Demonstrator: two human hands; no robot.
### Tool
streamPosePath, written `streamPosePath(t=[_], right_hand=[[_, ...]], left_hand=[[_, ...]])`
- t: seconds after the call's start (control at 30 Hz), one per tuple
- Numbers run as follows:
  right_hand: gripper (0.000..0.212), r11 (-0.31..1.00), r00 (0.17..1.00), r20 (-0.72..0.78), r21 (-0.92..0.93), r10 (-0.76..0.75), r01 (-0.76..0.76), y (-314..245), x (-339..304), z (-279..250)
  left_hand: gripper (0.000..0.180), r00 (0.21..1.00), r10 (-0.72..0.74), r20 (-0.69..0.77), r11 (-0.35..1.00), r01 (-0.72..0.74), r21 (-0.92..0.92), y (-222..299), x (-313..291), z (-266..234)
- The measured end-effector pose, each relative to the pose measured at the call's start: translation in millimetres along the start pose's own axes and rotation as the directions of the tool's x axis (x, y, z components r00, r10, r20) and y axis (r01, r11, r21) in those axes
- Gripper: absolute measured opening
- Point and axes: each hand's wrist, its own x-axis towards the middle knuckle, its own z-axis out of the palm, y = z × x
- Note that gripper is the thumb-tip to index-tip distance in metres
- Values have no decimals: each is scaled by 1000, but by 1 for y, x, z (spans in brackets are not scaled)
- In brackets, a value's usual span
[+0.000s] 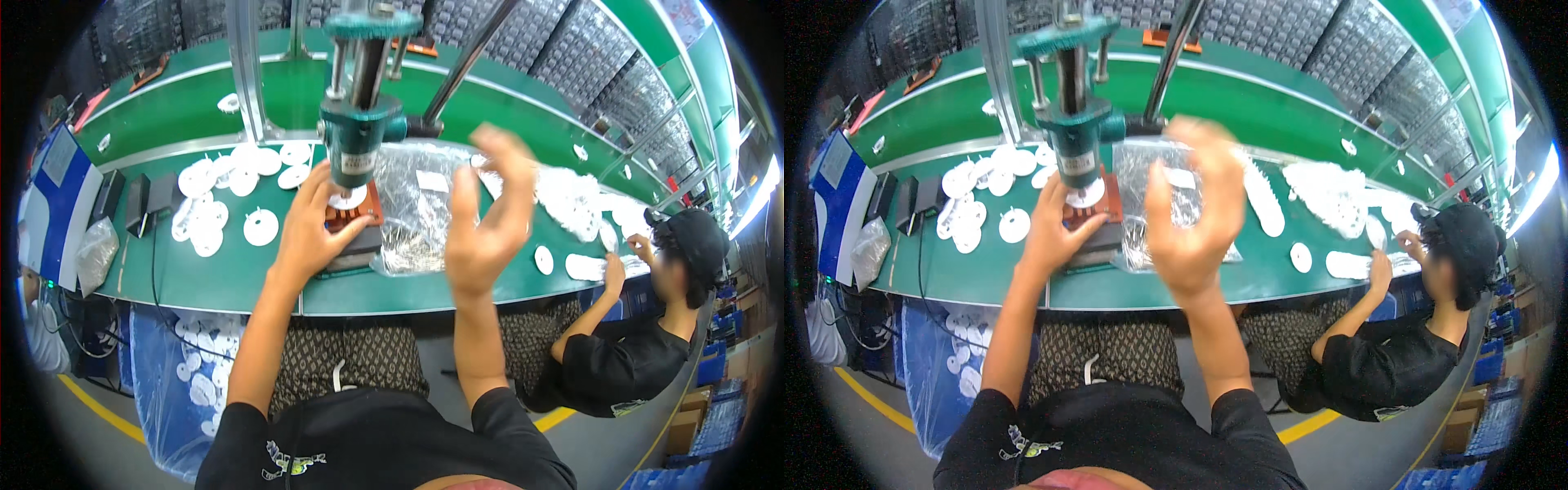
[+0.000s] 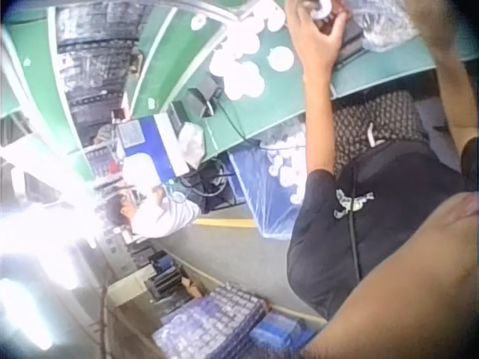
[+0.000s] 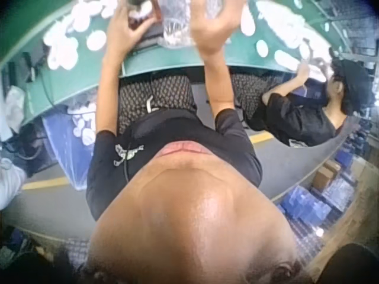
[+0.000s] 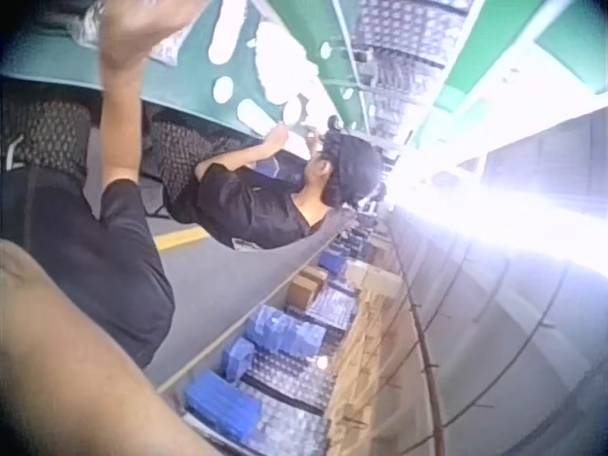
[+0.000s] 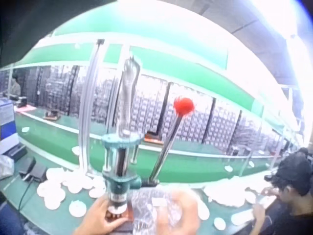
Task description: Manually press small electronic components into plastic housings using a lever-operated press.
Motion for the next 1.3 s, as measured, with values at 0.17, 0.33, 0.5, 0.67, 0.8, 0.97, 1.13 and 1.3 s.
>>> streamPosePath(t=[0.17, 0.33, 0.5, 0.67, 0.8, 0.97, 1.13, 1.3], right_hand=[[46, 983, 994, -105, 186, 31, -11, 25, 136, 36], [36, 848, 933, 288, 420, 215, -325, 23, 175, 27], [35, 726, 993, 47, 679, 105, -109, -5, 93, -6], [25, 823, 991, -117, 555, -64, 119, -6, -52, -58], [24, 854, 960, -139, 439, -244, 280, 8, -55, -55], [56, 741, 969, -166, 671, 184, -26, -24, 62, -9], [57, 916, 986, -143, 401, 91, -26, -14, 59, 19], [25, 991, 972, -231, -131, -49, 18, 3, -122, 4]], left_hand=[[62, 995, 103, -16, 995, -103, -17, -6, -2, 11], [67, 994, 112, 13, 991, -111, -69, 2, 2, 4], [69, 991, 134, 21, 991, -135, 9, -10, -1, -3], [73, 985, 173, -28, 983, -174, -50, 0, 4, 2], [71, 984, 178, 8, 972, -175, -154, -1, 3, -1], [63, 987, 149, -69, 985, -154, -82, -13, -3, 15], [62, 970, 217, -106, 975, -209, 78, 3, -4, 14], [60, 954, 249, -168, 968, -240, 73, 3, -6, 11]])
